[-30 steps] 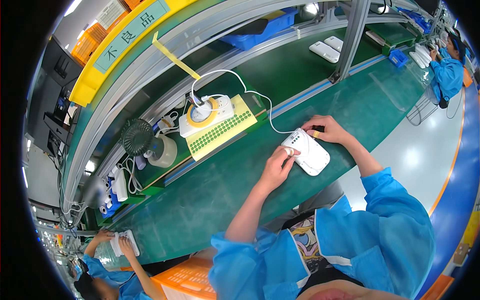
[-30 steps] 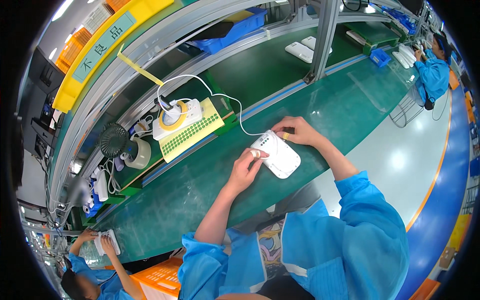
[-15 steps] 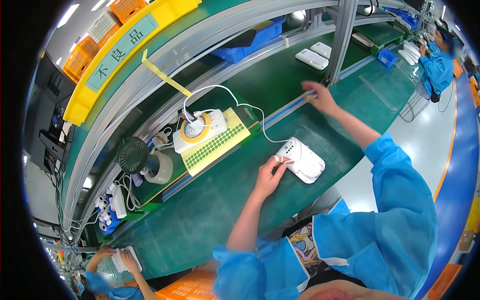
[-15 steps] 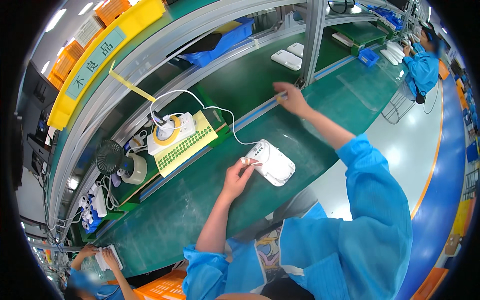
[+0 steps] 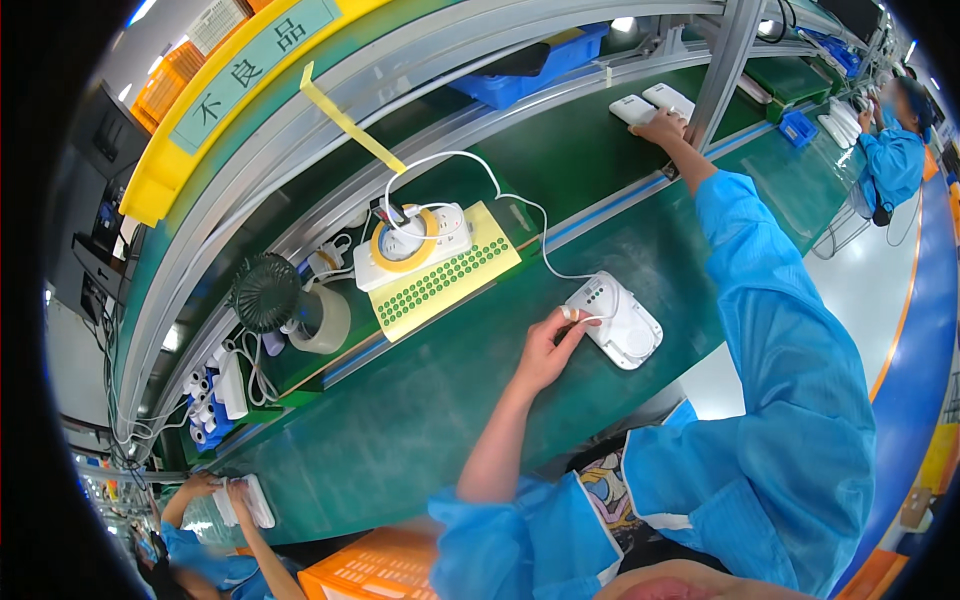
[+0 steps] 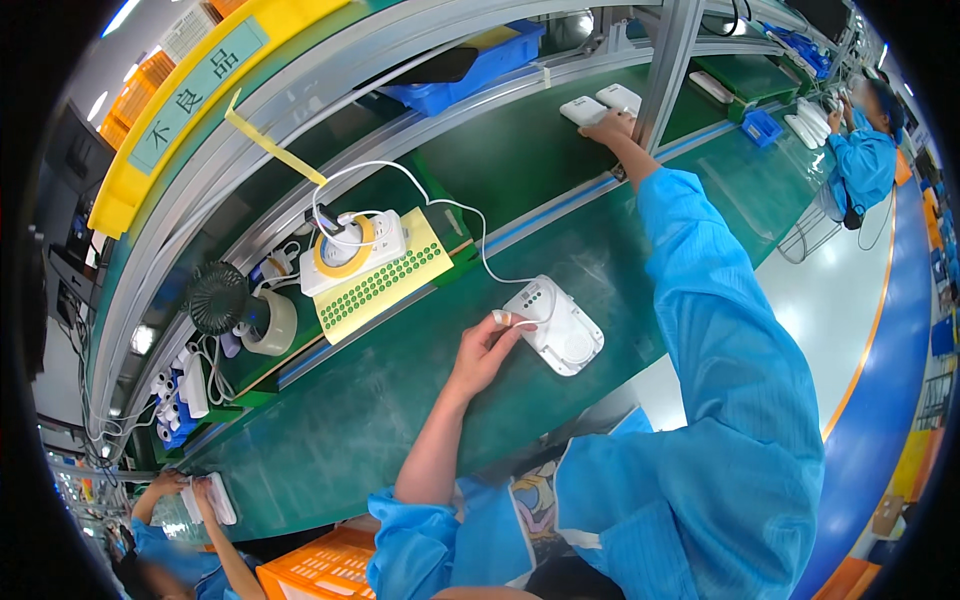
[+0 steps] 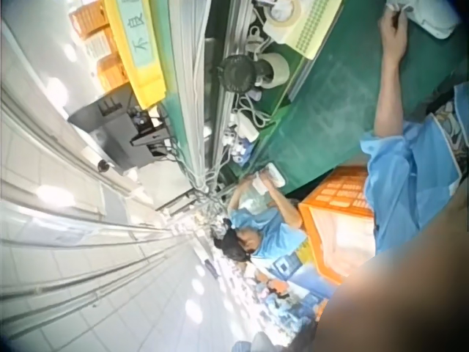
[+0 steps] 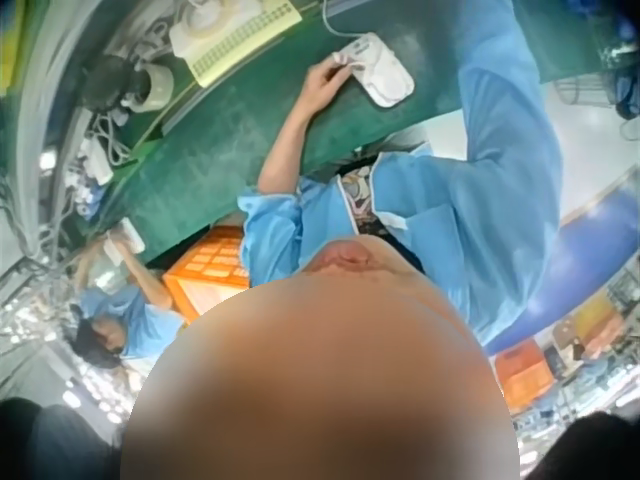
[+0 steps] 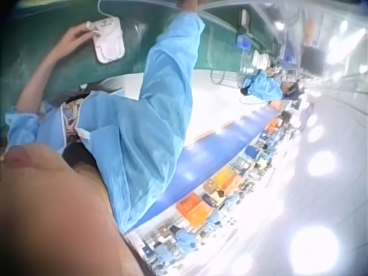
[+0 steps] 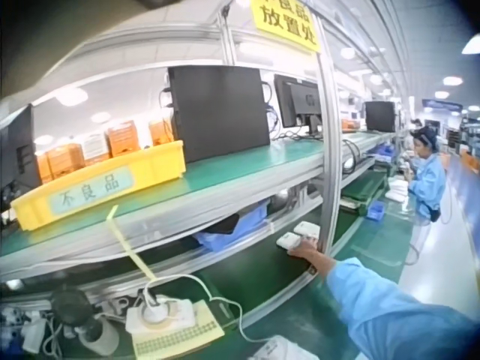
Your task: Assembling and testing white plastic electronic housings on a factory production line.
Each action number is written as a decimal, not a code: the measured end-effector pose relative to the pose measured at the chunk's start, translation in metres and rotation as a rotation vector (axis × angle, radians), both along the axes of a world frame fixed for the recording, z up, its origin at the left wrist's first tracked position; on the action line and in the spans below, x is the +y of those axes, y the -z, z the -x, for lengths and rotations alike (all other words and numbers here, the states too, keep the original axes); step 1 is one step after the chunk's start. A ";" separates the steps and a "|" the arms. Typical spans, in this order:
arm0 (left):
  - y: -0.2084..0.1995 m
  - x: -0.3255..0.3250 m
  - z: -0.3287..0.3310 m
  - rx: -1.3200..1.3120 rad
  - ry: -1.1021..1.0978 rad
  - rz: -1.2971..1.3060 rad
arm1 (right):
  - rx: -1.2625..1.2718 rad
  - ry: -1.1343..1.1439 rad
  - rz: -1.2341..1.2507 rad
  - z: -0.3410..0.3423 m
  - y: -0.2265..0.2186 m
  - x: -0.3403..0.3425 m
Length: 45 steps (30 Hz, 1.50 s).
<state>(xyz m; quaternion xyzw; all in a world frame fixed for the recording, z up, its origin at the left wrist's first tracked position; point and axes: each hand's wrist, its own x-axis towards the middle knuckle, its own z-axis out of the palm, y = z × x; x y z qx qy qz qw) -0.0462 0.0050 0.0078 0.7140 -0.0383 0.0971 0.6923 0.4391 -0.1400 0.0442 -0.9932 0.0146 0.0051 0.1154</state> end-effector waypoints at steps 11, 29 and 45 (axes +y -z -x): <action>-0.007 -0.007 0.004 -0.141 -0.275 -0.269 | -0.245 -0.674 -0.135 0.198 0.018 -0.067; -0.007 -0.010 -0.004 -0.021 -0.230 -0.168 | -0.825 -0.282 -0.270 -0.062 0.049 -0.191; 0.000 -0.002 0.003 -0.033 -0.227 -0.147 | -0.576 -0.299 -0.145 0.022 0.041 -0.191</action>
